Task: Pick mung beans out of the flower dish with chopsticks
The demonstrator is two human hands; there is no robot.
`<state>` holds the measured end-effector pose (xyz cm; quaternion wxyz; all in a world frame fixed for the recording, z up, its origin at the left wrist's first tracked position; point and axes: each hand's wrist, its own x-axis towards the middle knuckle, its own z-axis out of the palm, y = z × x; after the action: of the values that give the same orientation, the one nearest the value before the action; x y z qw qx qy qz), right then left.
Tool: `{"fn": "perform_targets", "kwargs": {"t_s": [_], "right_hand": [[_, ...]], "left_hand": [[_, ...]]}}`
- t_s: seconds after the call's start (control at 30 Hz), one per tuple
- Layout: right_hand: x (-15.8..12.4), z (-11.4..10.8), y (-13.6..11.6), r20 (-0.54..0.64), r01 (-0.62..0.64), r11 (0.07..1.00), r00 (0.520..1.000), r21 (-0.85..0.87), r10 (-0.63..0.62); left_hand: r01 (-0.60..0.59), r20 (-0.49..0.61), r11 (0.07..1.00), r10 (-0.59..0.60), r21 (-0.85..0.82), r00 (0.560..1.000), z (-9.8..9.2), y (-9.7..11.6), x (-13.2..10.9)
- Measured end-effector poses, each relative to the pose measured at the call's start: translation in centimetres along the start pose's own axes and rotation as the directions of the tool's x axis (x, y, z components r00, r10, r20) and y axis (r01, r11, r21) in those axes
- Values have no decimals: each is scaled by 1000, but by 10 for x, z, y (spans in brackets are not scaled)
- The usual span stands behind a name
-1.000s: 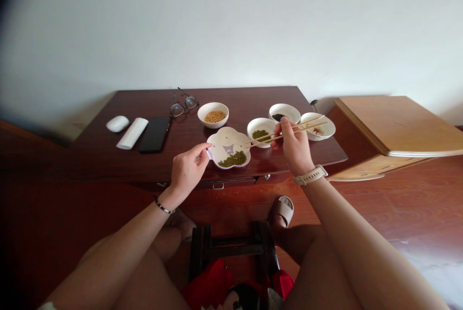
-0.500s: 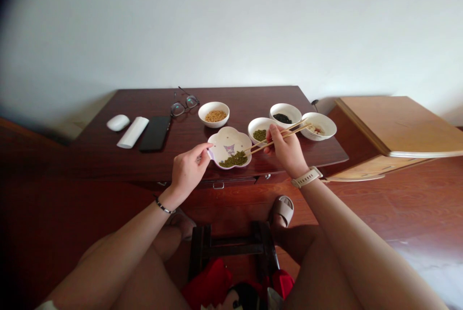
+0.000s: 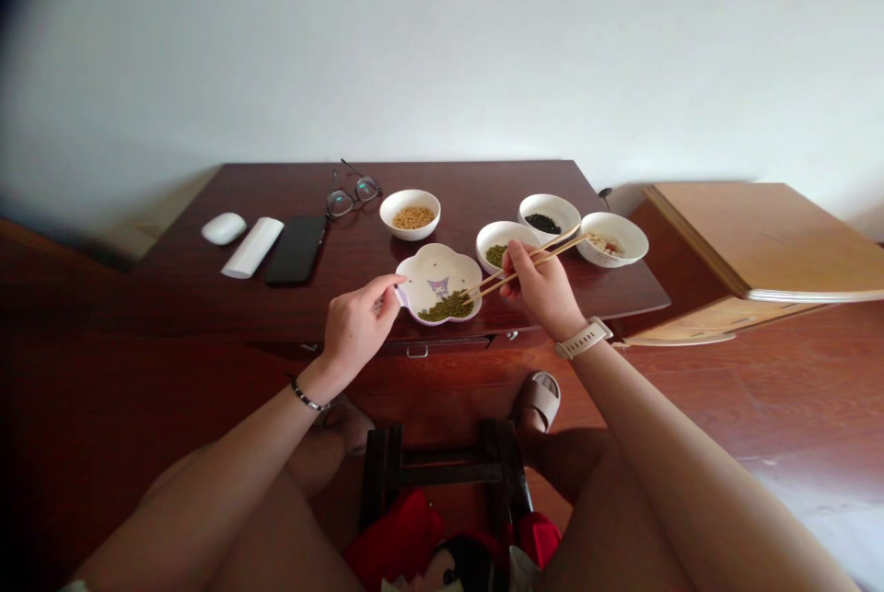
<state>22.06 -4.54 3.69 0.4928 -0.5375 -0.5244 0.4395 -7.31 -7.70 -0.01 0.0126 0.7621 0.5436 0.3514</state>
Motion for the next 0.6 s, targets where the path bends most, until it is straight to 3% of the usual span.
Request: {"fn": "perform_targets", "kwargs": {"t_s": [0.6], "right_hand": [[0,9,4,60,-31,998,998,54,28]], "left_hand": [[10,35,1000,-10,-13,999,-3,-1,-4]]}}
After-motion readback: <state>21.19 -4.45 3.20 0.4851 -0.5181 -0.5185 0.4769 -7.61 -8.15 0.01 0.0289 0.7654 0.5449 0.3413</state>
